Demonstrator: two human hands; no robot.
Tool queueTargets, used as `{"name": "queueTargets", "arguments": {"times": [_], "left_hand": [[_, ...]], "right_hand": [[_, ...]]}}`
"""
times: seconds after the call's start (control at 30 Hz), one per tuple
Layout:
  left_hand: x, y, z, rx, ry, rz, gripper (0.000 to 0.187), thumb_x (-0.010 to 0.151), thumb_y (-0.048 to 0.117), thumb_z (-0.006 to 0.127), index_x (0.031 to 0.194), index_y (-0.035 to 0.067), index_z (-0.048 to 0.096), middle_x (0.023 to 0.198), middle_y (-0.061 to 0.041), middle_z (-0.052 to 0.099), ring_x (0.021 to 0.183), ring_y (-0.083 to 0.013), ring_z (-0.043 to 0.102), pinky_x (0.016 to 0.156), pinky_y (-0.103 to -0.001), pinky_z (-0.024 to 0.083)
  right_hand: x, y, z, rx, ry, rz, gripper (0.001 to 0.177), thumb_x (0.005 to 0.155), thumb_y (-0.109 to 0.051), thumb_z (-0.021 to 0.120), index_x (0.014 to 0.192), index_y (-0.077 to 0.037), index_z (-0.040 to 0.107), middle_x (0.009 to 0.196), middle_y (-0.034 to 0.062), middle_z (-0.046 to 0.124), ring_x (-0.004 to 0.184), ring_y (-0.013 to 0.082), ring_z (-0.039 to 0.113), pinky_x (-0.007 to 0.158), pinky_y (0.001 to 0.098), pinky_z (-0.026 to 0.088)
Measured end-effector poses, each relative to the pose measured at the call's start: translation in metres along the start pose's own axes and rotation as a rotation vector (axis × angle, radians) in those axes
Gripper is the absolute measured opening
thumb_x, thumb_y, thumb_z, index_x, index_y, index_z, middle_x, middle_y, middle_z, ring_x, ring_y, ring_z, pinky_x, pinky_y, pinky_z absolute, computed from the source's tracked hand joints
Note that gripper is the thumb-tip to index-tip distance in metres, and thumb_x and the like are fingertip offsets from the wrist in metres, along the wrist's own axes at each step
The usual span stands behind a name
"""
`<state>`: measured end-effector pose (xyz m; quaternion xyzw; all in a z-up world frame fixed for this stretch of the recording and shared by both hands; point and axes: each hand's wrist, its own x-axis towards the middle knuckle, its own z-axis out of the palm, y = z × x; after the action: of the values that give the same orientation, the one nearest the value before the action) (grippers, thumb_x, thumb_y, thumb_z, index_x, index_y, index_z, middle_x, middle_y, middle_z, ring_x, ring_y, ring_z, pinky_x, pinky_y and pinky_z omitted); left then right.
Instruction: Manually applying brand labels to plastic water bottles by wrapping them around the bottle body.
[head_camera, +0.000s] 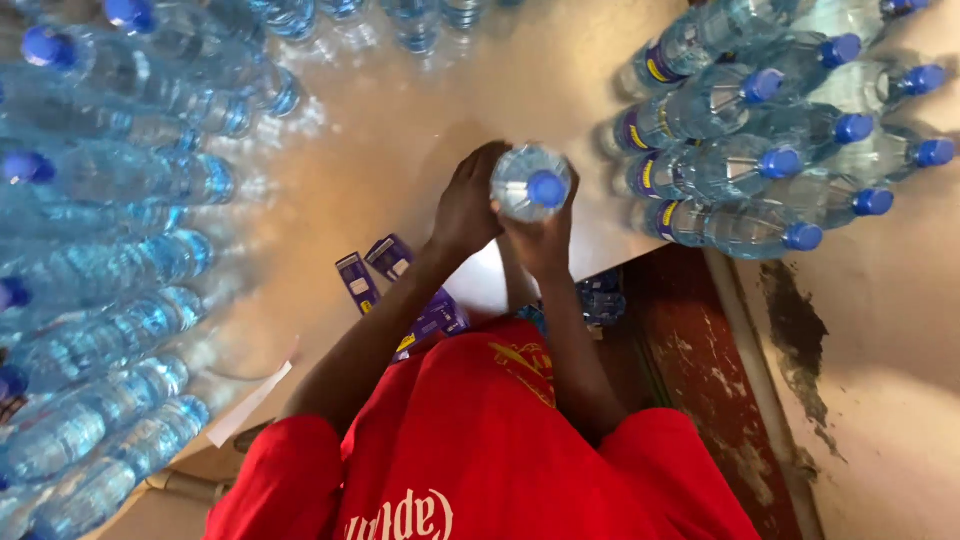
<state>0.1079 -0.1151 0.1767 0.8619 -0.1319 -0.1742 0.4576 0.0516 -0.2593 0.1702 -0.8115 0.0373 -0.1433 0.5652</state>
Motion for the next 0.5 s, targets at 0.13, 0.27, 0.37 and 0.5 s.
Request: {"name": "queueTargets", "arguments": {"times": [0.13,0.27,0.37,0.5], "left_hand": [[0.096,-0.028,0.069,-0.082,0.065,0.071,0.094,0.088,0.025,0.093,0.166,0.004,0.047,0.162,-0.023,0.058,0.15,-0.0489,0.056,0.13,-0.059,0.044],[0.175,0.012,0.102,-0.154,0.163,0.133,0.069,0.08,0.032,0.086,0.142,0.011,0.067,0.14,-0.014,0.076,0.127,-0.0376,0.074,0.099,-0.049,0.061],[0.23,0.014,0.146,-0.261,0.291,0.224,0.083,0.081,0.036,0.091,0.153,0.014,0.056,0.149,-0.012,0.071,0.141,-0.0362,0.065,0.11,-0.051,0.059],[0.262,0.018,0.165,-0.125,0.15,0.145,0.104,0.083,0.029,0.106,0.165,0.014,0.043,0.166,-0.012,0.058,0.153,-0.0349,0.059,0.122,-0.047,0.053]], "right_hand": [[0.001,0.011,-0.038,0.077,0.136,0.228,0.084,0.11,-0.029,0.084,0.171,-0.015,0.029,0.169,0.0159,0.036,0.159,0.0381,0.04,0.125,0.0583,0.041],[-0.037,0.018,-0.039,-0.035,0.126,0.482,0.048,0.104,-0.026,0.07,0.149,-0.013,0.059,0.149,0.008,0.062,0.133,0.0231,0.065,0.102,0.041,0.059],[-0.051,0.002,-0.022,0.04,-0.046,0.258,0.026,0.104,-0.009,0.079,0.079,-0.013,0.07,0.072,-0.0025,0.069,0.065,0.0114,0.066,0.135,0.0441,0.041],[-0.076,0.002,0.011,0.123,-0.287,0.62,0.046,0.093,-0.03,0.062,0.134,-0.013,0.072,0.119,0.006,0.078,0.105,0.0186,0.072,0.084,0.0375,0.057]]}}
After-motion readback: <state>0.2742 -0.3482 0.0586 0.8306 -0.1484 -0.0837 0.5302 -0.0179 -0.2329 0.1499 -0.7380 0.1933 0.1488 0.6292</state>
